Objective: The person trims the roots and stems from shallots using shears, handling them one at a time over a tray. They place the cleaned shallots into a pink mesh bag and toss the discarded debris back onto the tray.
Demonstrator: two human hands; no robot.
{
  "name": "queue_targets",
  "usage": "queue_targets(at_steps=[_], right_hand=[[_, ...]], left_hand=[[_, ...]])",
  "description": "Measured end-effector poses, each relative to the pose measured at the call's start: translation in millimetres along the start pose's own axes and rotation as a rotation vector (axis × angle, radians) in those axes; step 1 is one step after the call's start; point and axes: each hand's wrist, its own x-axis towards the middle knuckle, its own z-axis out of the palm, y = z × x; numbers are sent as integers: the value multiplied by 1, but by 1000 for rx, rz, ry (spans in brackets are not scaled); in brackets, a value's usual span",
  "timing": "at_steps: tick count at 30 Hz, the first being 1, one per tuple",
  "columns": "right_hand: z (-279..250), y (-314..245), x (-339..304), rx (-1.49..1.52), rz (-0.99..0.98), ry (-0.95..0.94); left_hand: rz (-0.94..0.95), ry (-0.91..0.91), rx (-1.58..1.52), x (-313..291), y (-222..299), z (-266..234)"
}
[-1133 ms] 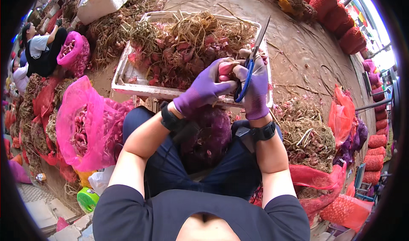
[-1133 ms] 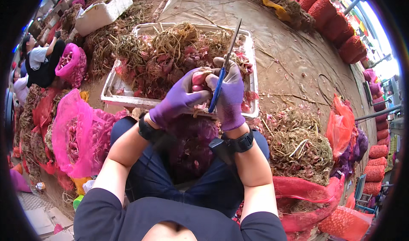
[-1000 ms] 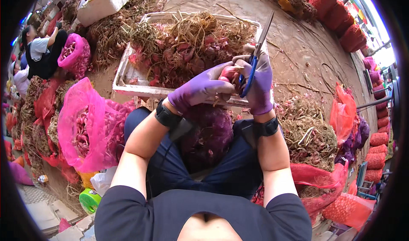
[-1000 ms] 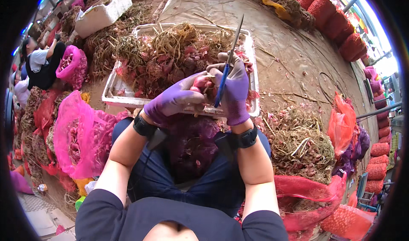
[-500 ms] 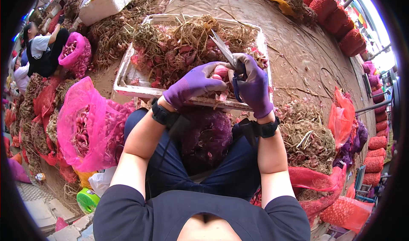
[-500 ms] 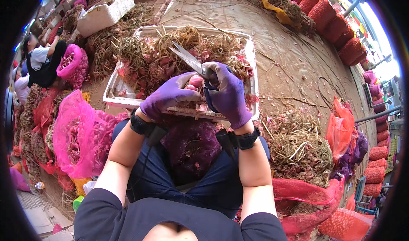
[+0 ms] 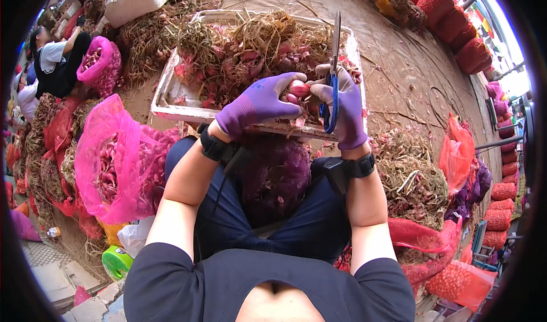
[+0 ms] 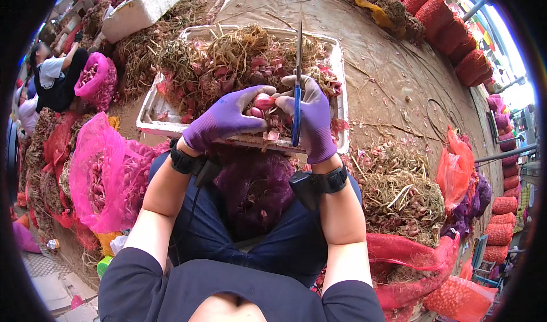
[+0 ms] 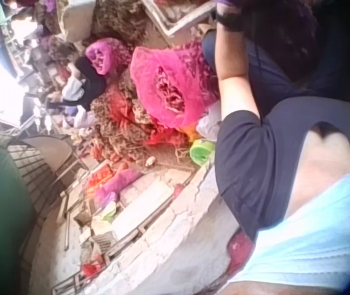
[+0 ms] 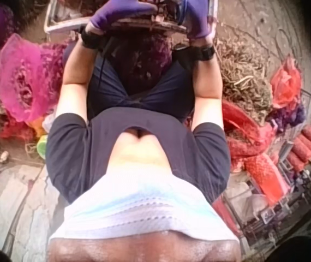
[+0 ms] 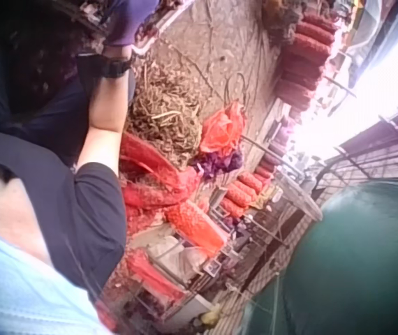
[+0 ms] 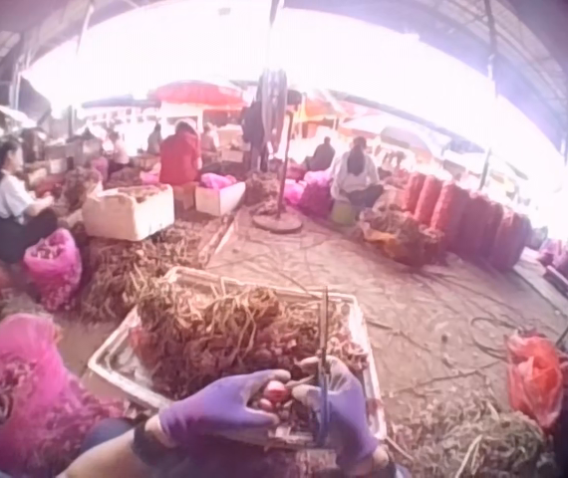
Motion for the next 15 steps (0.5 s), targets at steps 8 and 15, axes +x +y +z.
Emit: queue_targets(at_steps=[8, 15], right_hand=[[-25, 25, 14, 129, 268, -67], [-14, 21, 15, -44, 75, -1]], left_hand=[[343, 169, 322, 3, -2, 5], [349, -48, -378, 9, -3, 11]])
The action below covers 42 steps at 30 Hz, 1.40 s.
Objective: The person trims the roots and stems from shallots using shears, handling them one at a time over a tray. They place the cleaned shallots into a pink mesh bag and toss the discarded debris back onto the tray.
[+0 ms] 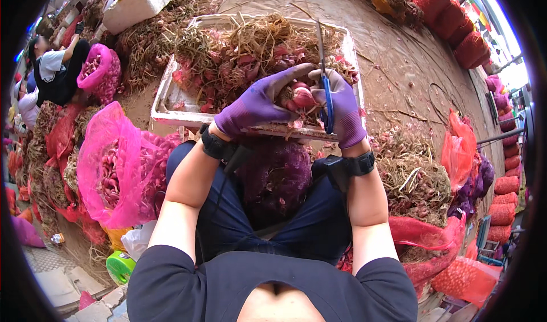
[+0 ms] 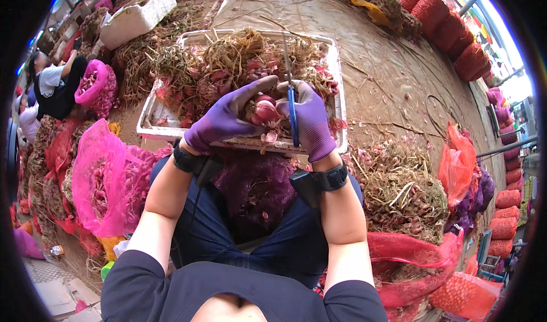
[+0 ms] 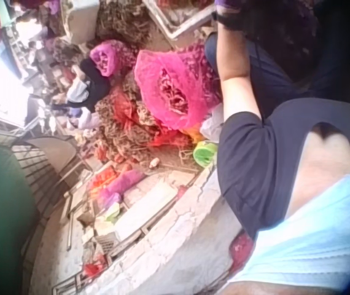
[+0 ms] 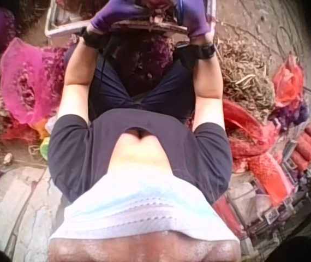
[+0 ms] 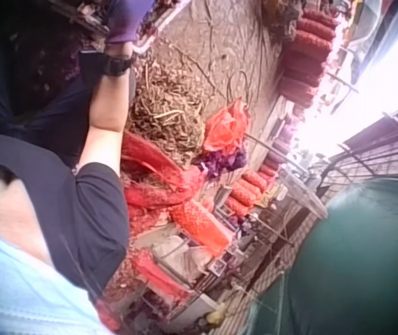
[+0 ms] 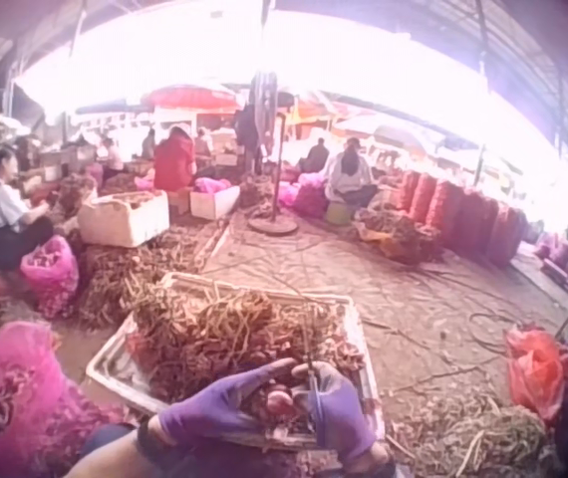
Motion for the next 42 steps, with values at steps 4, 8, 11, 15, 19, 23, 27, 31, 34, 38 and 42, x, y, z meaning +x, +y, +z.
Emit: queue_targets(at_steps=[4, 8, 11, 15, 19, 23, 27, 31, 34, 38, 42], right_hand=[[1, -12, -4, -72, -75, 26], [2, -22, -9, -6, 15, 141], [5, -4, 1, -227, -259, 344], [20, -12, -5, 116, -159, 121], [18, -7, -5, 45, -286, 19], [29, -16, -13, -153, -346, -13], [25, -14, -13, -45, -298, -48], [15, -14, -9, 40, -121, -60], [9, -4, -3, -23, -127, 123], [14, -21, -7, 9, -250, 141], [25, -21, -12, -90, -241, 39]], left_hand=[[-188, 130, -307, -2, 6, -8], [-252, 274, -237, -1, -1, -13], [-288, 269, -165, 1, -9, -10], [-137, 206, -11, 0, -26, -11], [-229, 171, -155, 1, -18, -7], [-257, 110, -255, -1, -16, -4], [-328, -17, -285, 1, 20, 2], [-324, -65, -294, 0, 12, 5], [-259, -112, -284, 4, 1, 3], [-397, 152, -305, -4, -5, -14], [-310, 46, -326, -1, -5, -9]])
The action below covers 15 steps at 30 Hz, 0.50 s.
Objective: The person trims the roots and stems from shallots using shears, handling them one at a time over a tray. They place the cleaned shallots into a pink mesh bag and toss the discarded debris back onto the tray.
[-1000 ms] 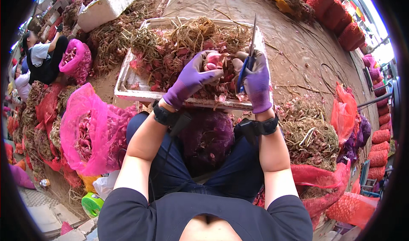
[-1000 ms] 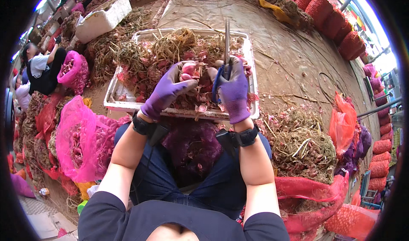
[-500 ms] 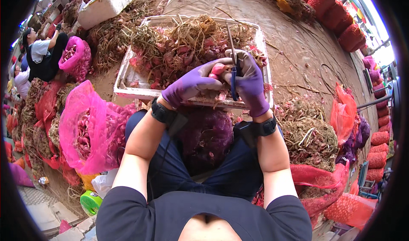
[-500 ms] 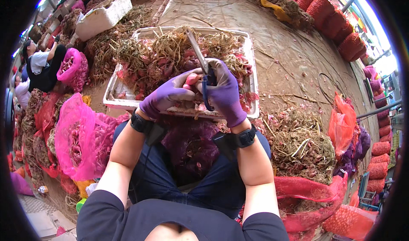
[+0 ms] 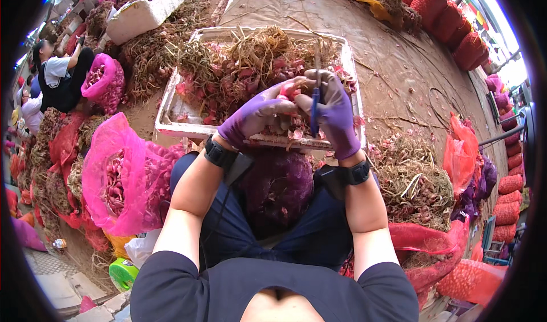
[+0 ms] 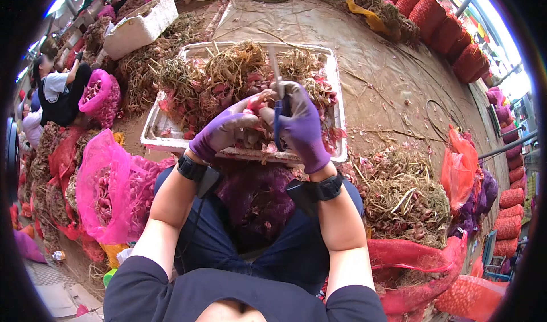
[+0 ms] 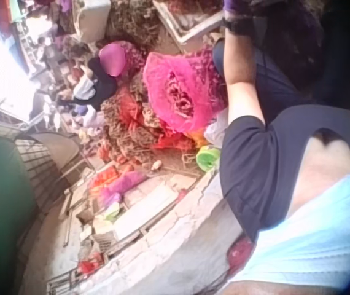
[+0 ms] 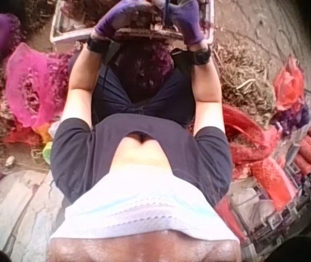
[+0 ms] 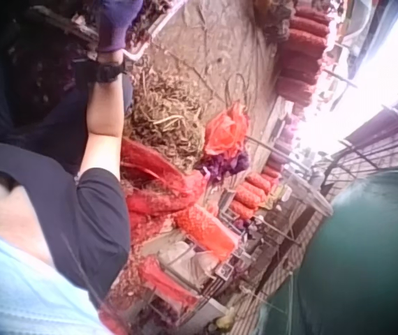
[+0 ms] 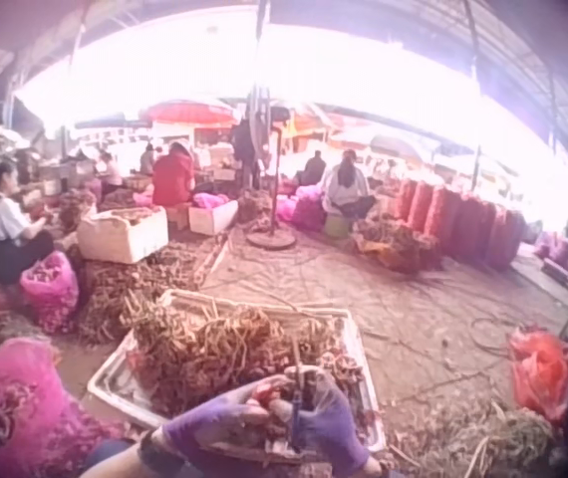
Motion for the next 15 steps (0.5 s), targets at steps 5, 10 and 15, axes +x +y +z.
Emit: queue_targets(at_steps=[5, 10, 15], right_hand=[[4, 10, -3, -427, -316, 65], [-10, 14, 4, -675, -325, 325], [-8, 6, 6, 28, 23, 173]], left_hand=[[-100, 63, 89, -2, 5, 8], [-26, 95, 5, 5, -3, -4], [12, 92, -109, -1, 0, -14]])
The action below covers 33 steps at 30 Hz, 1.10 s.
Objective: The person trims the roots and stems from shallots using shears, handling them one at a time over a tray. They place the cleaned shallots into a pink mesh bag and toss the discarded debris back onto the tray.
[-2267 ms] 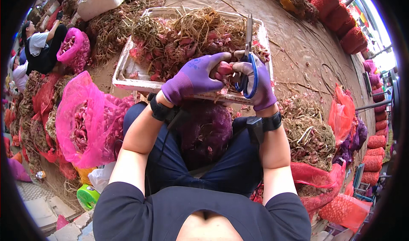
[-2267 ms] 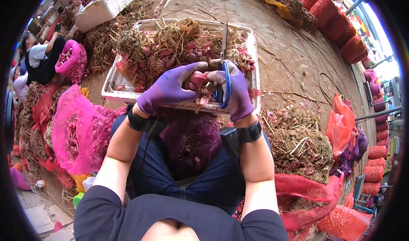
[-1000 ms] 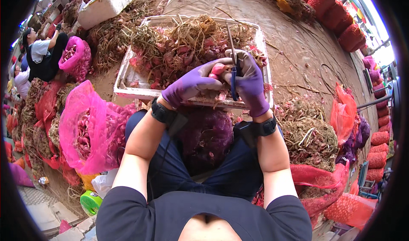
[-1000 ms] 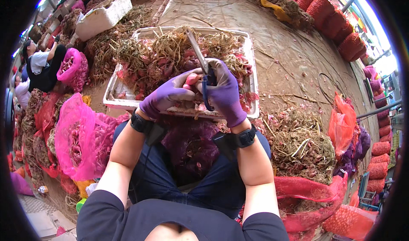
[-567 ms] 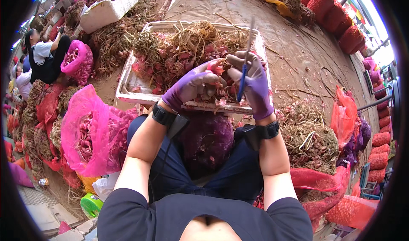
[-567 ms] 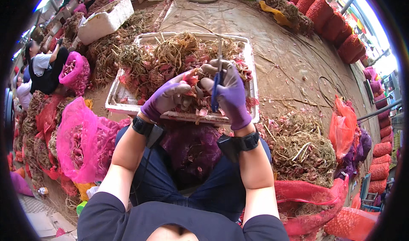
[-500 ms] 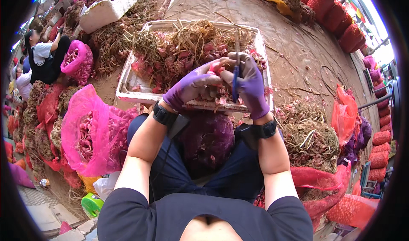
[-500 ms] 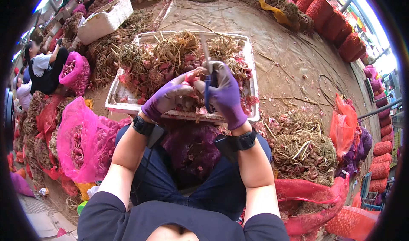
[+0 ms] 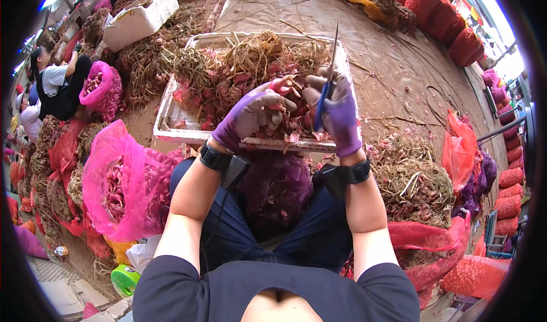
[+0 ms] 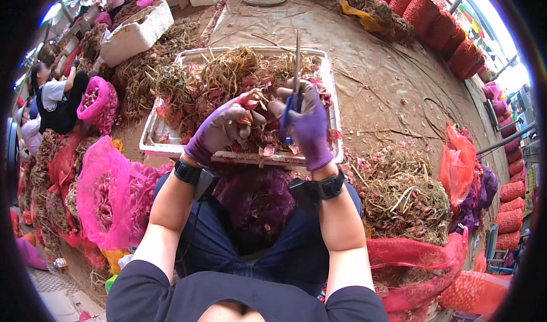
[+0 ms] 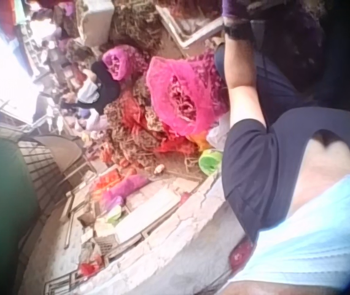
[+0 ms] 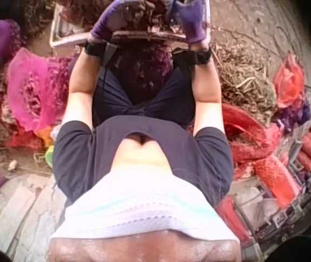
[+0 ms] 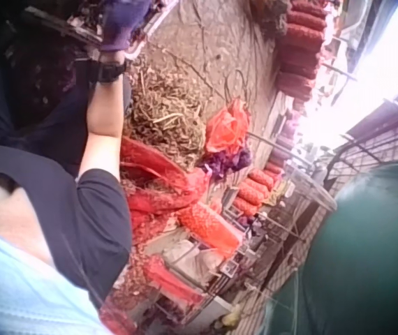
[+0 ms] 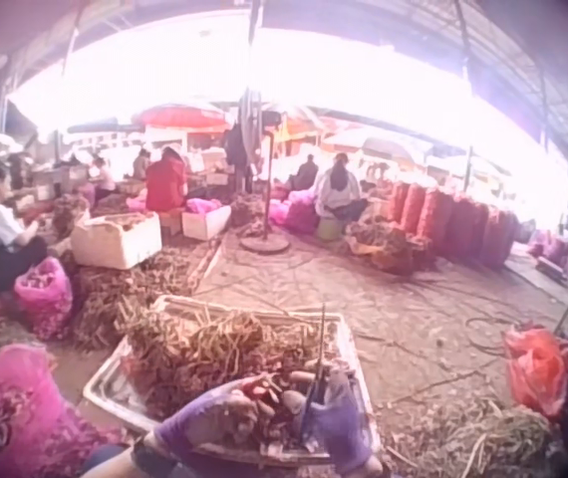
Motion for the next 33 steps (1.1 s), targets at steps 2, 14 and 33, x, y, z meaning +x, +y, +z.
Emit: queue_targets(at_steps=[2, 14, 33], right_hand=[[9, 5, -5, -10, -84, -54], [-11, 0, 3, -373, -27, -122], [7, -30, -19, -758, 0, -242]], left_hand=[[-17, 11, 144, 3, -2, 3], [89, 42, -50, 0, 9, -16], [337, 335, 287, -8, 27, -7]])
